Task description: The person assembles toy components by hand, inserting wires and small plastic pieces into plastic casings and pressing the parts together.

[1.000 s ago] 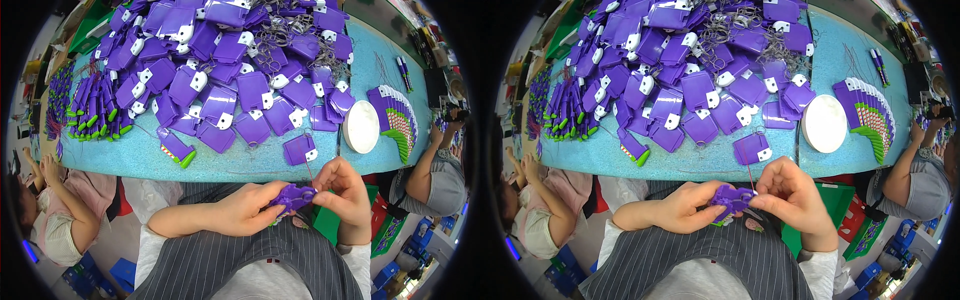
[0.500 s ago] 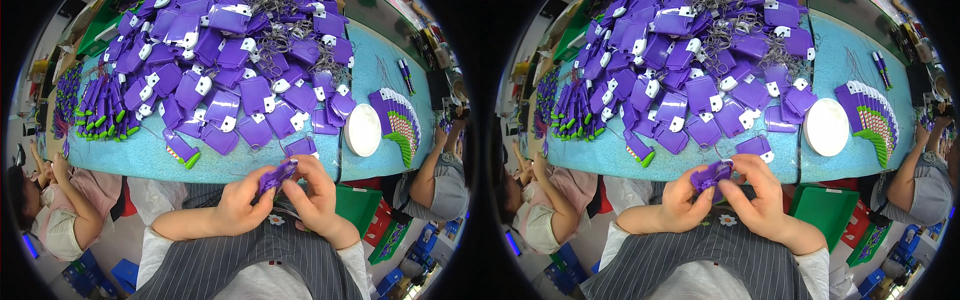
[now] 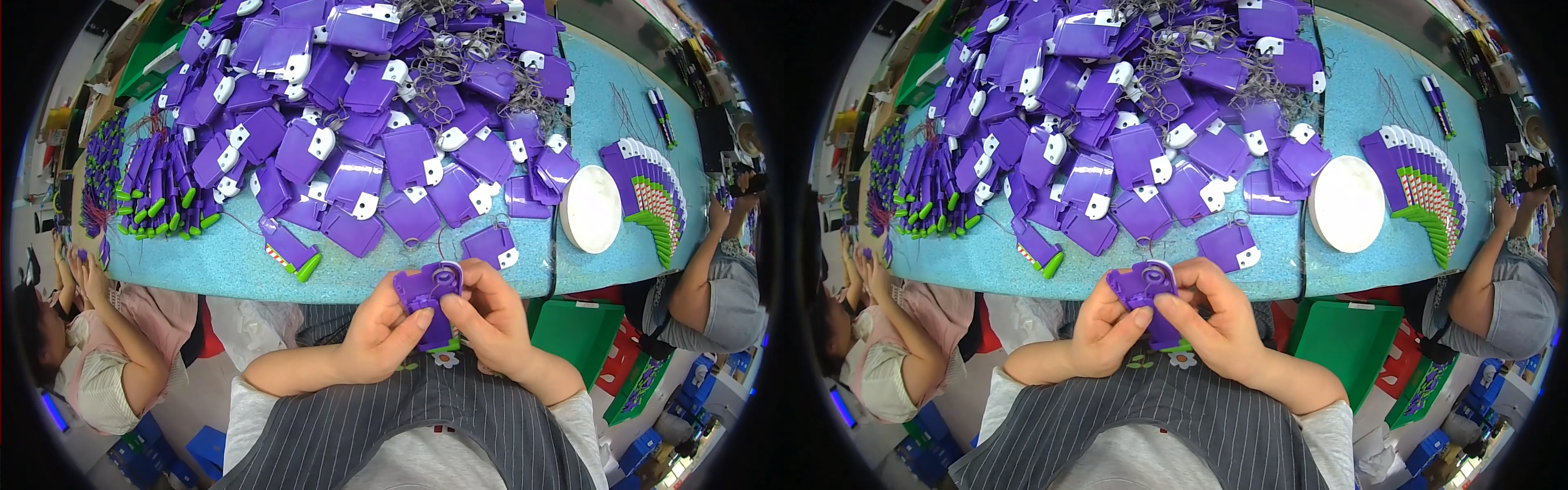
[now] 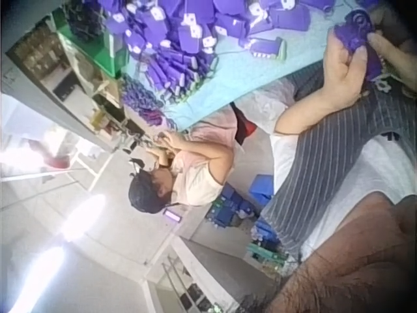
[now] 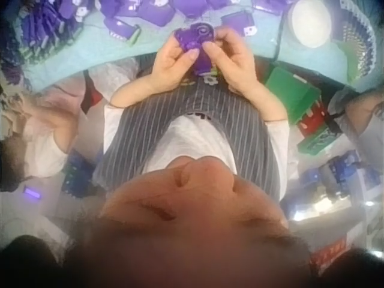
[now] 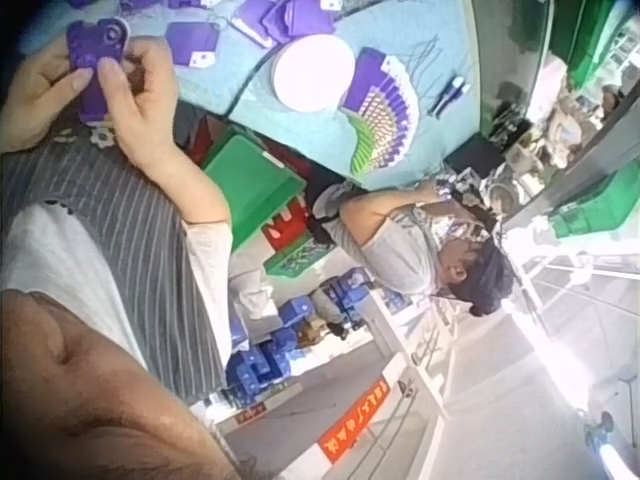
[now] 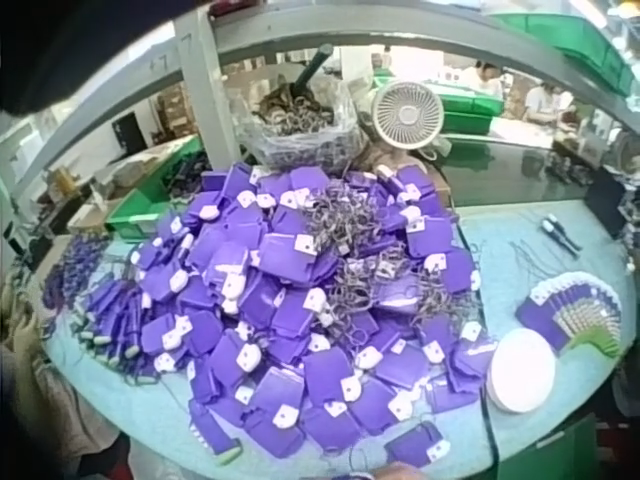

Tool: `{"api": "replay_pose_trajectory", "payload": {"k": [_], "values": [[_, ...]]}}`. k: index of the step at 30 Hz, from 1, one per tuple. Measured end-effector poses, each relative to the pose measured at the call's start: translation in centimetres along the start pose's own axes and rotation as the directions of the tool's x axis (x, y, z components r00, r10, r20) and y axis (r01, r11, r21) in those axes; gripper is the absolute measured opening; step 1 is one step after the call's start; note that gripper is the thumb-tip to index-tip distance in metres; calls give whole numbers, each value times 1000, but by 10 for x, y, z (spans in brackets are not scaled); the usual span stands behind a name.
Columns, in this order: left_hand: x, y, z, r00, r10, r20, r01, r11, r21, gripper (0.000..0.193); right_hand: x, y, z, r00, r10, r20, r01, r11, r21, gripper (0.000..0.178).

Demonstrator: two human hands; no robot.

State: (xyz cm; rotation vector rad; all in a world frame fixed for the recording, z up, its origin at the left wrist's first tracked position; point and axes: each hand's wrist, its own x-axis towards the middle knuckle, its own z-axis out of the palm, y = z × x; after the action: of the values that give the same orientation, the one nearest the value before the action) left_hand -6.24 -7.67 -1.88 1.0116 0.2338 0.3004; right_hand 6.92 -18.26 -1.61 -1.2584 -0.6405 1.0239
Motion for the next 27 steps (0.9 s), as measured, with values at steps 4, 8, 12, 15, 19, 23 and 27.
{"api": "replay_pose_trajectory", "payload": {"k": [4, 8, 12, 15, 19, 23, 27], "values": [[-11, 20, -3, 979, -202, 17, 200, 949, -244, 40, 0, -19, -38, 909, -381, -169, 61, 523, -850, 38], [-13, 12, 6, 921, -387, 39, 387, 899, -208, 42, 13, -8, -39, 905, -389, -170, -75, 248, -966, 48], [-13, 11, 7, 893, -448, 53, 448, 869, -209, 49, 9, -15, -52, 868, -288, -404, -106, 688, -718, 22], [-14, 9, 6, 888, -457, 47, 457, 865, -210, 54, -5, -31, -48, 844, -225, -487, 1, 908, -419, 24], [-11, 6, 8, 882, -468, 54, 467, 856, -222, 52, -37, -42, -37, 980, -48, -195, 35, 997, -69, 36], [-7, 7, 9, 891, -433, 134, 449, 883, -137, 49, -11, -27, -33, 994, 62, 87, -57, 997, -57, 31], [-6, 11, 5, 899, -420, 128, 432, 898, -89, 48, -1, -17, -29, 975, 165, 151, -171, 985, 23, 28]]}}
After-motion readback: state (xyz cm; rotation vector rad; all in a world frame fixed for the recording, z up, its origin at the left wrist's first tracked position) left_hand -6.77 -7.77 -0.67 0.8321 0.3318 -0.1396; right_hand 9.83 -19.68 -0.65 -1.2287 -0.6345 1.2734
